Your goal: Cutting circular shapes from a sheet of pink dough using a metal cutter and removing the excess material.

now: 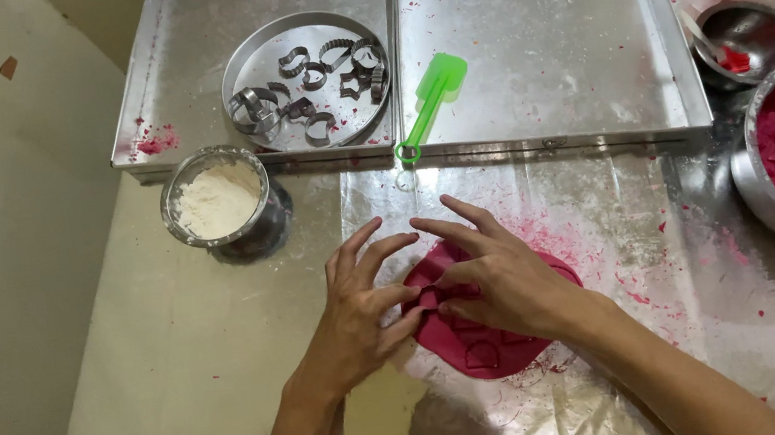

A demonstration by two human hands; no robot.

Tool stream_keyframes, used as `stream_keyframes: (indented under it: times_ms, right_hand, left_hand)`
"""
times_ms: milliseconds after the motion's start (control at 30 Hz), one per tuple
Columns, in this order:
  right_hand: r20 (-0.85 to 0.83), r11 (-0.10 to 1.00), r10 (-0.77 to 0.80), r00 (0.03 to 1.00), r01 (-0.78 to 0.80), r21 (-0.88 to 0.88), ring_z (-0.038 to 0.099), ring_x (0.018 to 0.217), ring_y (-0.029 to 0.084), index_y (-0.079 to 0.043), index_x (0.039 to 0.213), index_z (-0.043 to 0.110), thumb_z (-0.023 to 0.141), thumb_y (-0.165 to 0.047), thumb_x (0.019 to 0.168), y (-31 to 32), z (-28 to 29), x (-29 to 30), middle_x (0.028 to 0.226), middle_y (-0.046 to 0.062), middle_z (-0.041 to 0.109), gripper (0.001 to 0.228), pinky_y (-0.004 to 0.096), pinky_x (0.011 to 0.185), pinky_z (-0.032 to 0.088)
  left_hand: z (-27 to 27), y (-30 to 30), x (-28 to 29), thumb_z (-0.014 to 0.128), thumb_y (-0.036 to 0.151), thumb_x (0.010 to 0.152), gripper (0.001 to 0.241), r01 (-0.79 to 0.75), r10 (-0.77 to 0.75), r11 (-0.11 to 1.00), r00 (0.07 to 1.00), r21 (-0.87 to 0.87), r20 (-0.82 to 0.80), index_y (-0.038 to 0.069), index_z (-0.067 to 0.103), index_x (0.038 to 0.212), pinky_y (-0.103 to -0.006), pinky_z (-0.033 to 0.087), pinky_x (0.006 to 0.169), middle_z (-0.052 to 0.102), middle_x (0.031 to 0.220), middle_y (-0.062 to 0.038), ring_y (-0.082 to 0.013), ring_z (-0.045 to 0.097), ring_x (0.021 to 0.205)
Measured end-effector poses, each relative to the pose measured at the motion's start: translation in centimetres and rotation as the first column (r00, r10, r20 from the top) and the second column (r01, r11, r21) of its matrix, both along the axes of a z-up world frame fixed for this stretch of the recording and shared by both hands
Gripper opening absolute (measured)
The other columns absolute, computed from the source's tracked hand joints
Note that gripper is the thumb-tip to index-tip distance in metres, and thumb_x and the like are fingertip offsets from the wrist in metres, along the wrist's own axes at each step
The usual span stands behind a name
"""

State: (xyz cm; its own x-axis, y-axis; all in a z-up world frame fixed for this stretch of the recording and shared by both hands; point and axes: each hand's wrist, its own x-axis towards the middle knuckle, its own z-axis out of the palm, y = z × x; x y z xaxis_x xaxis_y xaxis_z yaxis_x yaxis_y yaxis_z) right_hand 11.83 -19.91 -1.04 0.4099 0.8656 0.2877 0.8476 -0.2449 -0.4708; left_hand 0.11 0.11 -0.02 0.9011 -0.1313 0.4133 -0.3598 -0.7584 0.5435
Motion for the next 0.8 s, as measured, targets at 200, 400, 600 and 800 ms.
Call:
stream_keyframes:
  times_ms: [200, 400, 600, 800]
  right_hand:
    - [0.126, 1.000, -0.027, 0.992, 0.028, -0.007, 0.034, 0.147, 0.050, -0.022, 0.087, 0.082, 0.088, -0.028, 0.069, 0.18, 0.47, -0.04, 0.150, 0.007, 0.055, 0.020, 0.064, 0.105, 0.041]
    - [0.119, 0.999, -0.017, 0.993, 0.013, 0.035, 0.036, 0.146, 0.049, -0.019, 0.089, 0.079, 0.087, -0.029, 0.072, 0.04, -0.29, -0.18, 0.148, 0.006, 0.057, 0.021, 0.065, 0.105, 0.041]
    - [0.160, 0.999, -0.047, 0.986, 0.049, -0.010, 0.032, 0.148, 0.050, -0.023, 0.090, 0.080, 0.085, -0.034, 0.075, 0.06, 0.22, -0.25, 0.151, 0.006, 0.054, 0.020, 0.070, 0.105, 0.038]
    - [0.184, 1.000, -0.030, 0.982, 0.029, 0.007, 0.034, 0.148, 0.046, -0.019, 0.090, 0.077, 0.086, -0.037, 0.074, -0.03, 0.43, -0.39, 0.148, 0.005, 0.056, 0.025, 0.069, 0.107, 0.037]
  left_hand:
    - [0.26, -0.30, -0.08, 0.080, 0.020, 0.081, 0.012, -0.020, 0.019, 0.999, 0.999, 0.044, 0.032, 0.009, 0.078, 0.086, -0.0573, 0.033, 0.108, 0.059, 0.141, -0.008, -0.0428, 0.041, 0.144]
    - [-0.73, -0.13, 0.17, 0.080, 0.016, 0.077, 0.012, 0.008, -0.009, 1.000, 0.999, 0.025, 0.044, 0.008, 0.077, 0.085, -0.0561, 0.035, 0.106, 0.061, 0.138, -0.008, -0.0420, 0.043, 0.142]
    - [-0.48, 0.01, 0.19, 0.079, 0.018, 0.081, 0.011, 0.007, -0.009, 0.999, 0.999, 0.041, 0.049, 0.008, 0.076, 0.086, -0.0541, 0.035, 0.106, 0.062, 0.136, -0.007, -0.0389, 0.046, 0.141]
    - [-0.39, -0.16, 0.20, 0.082, 0.017, 0.078, 0.014, 0.012, -0.013, 1.000, 0.999, 0.027, 0.041, 0.007, 0.076, 0.087, -0.0542, 0.037, 0.107, 0.064, 0.129, -0.007, -0.0367, 0.049, 0.138]
